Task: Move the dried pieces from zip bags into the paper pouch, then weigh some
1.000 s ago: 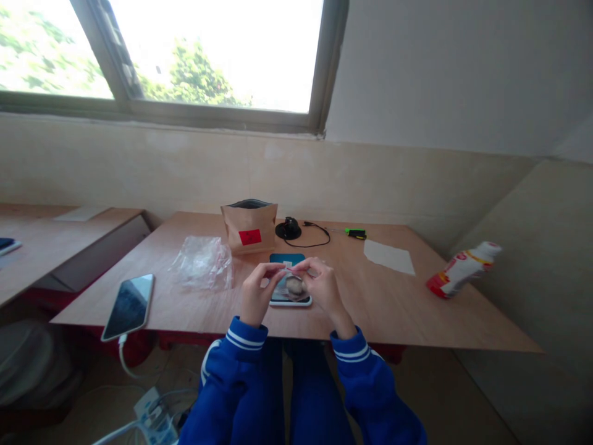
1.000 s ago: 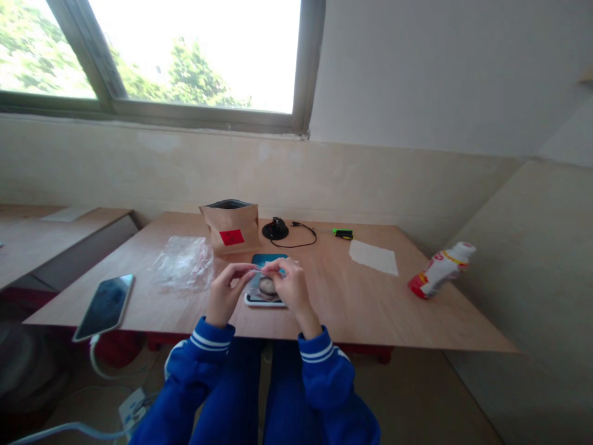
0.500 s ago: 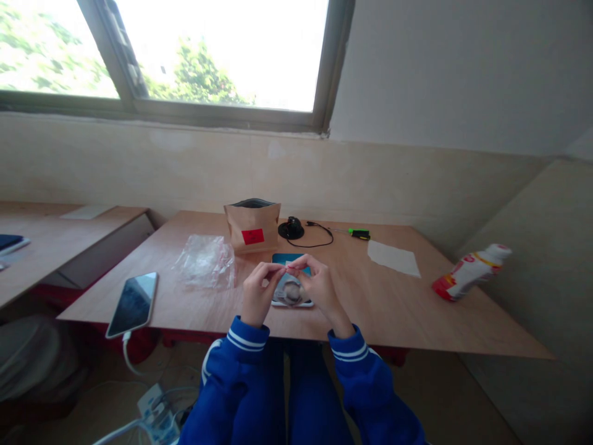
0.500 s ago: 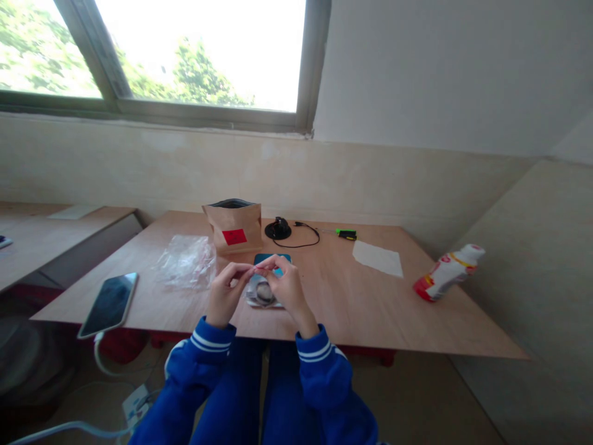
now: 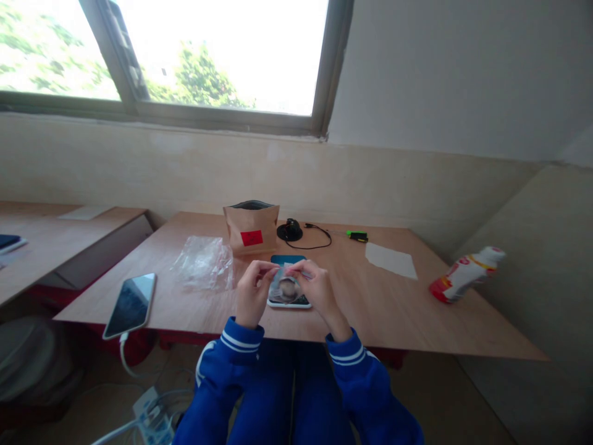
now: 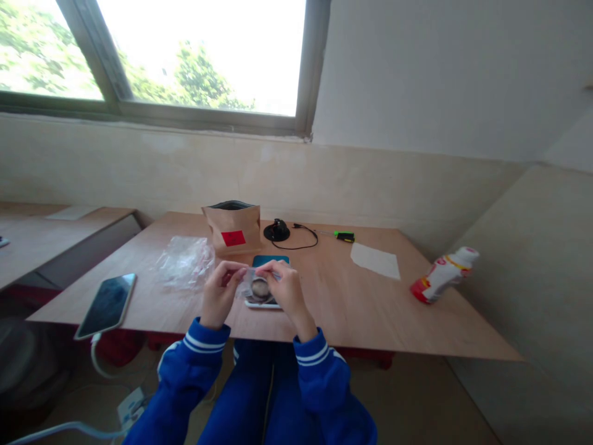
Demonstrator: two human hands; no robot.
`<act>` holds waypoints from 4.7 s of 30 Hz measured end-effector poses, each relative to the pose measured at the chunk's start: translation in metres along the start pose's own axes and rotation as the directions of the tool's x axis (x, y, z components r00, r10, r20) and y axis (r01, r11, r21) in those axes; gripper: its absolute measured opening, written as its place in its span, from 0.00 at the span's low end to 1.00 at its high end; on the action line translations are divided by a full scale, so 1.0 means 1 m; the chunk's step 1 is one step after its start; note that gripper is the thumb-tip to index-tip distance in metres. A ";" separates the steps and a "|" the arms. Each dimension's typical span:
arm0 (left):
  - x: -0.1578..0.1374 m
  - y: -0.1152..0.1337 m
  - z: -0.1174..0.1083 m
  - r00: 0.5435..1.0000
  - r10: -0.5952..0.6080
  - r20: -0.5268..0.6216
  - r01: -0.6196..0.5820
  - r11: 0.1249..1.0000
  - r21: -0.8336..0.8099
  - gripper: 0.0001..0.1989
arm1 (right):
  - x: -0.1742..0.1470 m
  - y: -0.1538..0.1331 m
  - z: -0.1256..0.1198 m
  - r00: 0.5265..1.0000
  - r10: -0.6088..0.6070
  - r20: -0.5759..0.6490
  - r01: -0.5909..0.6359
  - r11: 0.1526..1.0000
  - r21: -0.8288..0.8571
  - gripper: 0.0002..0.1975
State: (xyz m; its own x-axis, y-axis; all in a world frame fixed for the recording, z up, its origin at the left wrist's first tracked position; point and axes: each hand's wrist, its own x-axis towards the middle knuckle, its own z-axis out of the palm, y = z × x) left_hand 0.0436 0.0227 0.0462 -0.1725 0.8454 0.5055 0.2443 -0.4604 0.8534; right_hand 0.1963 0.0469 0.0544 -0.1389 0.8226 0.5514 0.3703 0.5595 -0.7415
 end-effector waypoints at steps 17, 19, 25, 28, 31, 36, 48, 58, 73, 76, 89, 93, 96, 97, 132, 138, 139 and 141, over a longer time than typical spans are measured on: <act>0.002 0.000 -0.013 0.998 -0.015 -0.066 0.020 0.997 0.075 0.10 | -0.006 0.004 0.005 0.974 -0.198 0.107 0.220 0.935 -0.277 0.06; 0.002 0.000 -0.017 0.995 -0.035 -0.094 0.041 0.997 0.060 0.10 | -0.010 0.008 0.006 0.975 -0.200 0.092 0.218 0.938 -0.271 0.07; 0.002 0.003 -0.022 0.999 -0.047 -0.012 0.047 0.999 0.025 0.10 | -0.018 0.008 0.007 0.979 -0.205 -0.005 0.189 0.912 -0.365 0.11; 0.002 0.002 -0.022 0.998 -0.023 0.062 0.021 0.999 0.039 0.10 | -0.016 0.004 0.004 0.974 -0.227 0.001 0.208 0.892 -0.401 0.12; 0.001 -0.001 -0.023 0.998 -0.047 0.047 0.044 0.998 0.048 0.10 | -0.013 0.000 0.000 0.971 -0.237 0.013 0.224 0.901 -0.372 0.11; 0.001 0.001 -0.021 0.997 -0.073 -0.017 0.073 0.997 0.016 0.09 | -0.011 -0.005 -0.002 0.987 -0.145 0.065 0.156 0.959 -0.238 0.07; 0.000 0.003 -0.019 0.998 -0.022 0.064 0.020 1.000 0.019 0.11 | -0.008 -0.007 0.010 0.998 -0.010 -0.061 0.005 0.997 -0.076 0.06; -0.002 0.006 -0.004 0.996 -0.061 -0.059 0.066 0.995 0.081 0.10 | -0.009 -0.003 0.024 0.991 -0.080 -0.108 0.052 0.968 -0.244 0.07; -0.006 0.004 0.005 0.999 -0.026 0.022 0.024 0.998 0.062 0.10 | -0.011 -0.002 0.025 0.991 -0.108 -0.075 0.088 0.968 -0.234 0.07; -0.001 0.002 0.002 0.999 -0.024 -0.041 0.026 0.999 0.038 0.11 | -0.010 0.004 0.021 0.987 -0.160 -0.005 0.154 0.958 -0.242 0.05; 0.006 0.000 -0.007 0.982 -0.106 -0.154 0.090 0.990 -0.106 0.14 | -0.004 0.015 0.008 0.980 -0.201 0.012 0.187 0.885 -0.426 0.08; 0.007 0.001 -0.010 0.978 -0.124 -0.169 0.101 0.985 -0.137 0.16 | -0.005 0.023 -0.003 0.988 -0.147 0.050 0.155 0.898 -0.411 0.09; 0.006 0.000 -0.011 0.977 -0.137 -0.161 0.110 0.980 -0.163 0.17 | -0.005 0.022 -0.009 0.983 -0.185 -0.004 0.164 0.880 -0.445 0.12; 0.005 -0.001 -0.010 0.974 -0.146 -0.175 0.114 0.977 -0.179 0.18 | -0.005 0.021 -0.010 0.978 -0.206 -0.009 0.180 0.874 -0.452 0.12; -0.010 -0.032 0.041 0.726 -0.671 -0.150 0.415 0.602 -0.682 0.22 | -0.063 0.058 -0.002 0.811 0.585 0.005 -0.451 0.619 0.643 0.23; -0.003 -0.032 0.039 0.845 -0.530 -0.069 0.440 0.764 -0.472 0.28 | -0.043 0.072 -0.040 0.773 0.614 -0.159 -0.453 0.711 0.538 0.24; 0.001 -0.034 0.035 0.858 -0.511 -0.050 0.438 0.780 -0.447 0.29 | -0.040 0.079 -0.051 0.751 0.630 -0.200 -0.459 0.714 0.529 0.25; 0.013 -0.036 0.023 0.892 -0.448 -0.061 0.393 0.834 -0.388 0.27 | -0.034 0.096 -0.075 0.694 0.654 -0.301 -0.474 0.730 0.493 0.26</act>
State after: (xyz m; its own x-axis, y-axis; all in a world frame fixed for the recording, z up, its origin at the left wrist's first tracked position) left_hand 0.0543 0.0563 0.0195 -0.3216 0.9438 0.0759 -0.2341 -0.1570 0.9594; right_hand 0.3053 0.0648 -0.0065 0.4223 0.9064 0.0127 -0.1167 0.0682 -0.9908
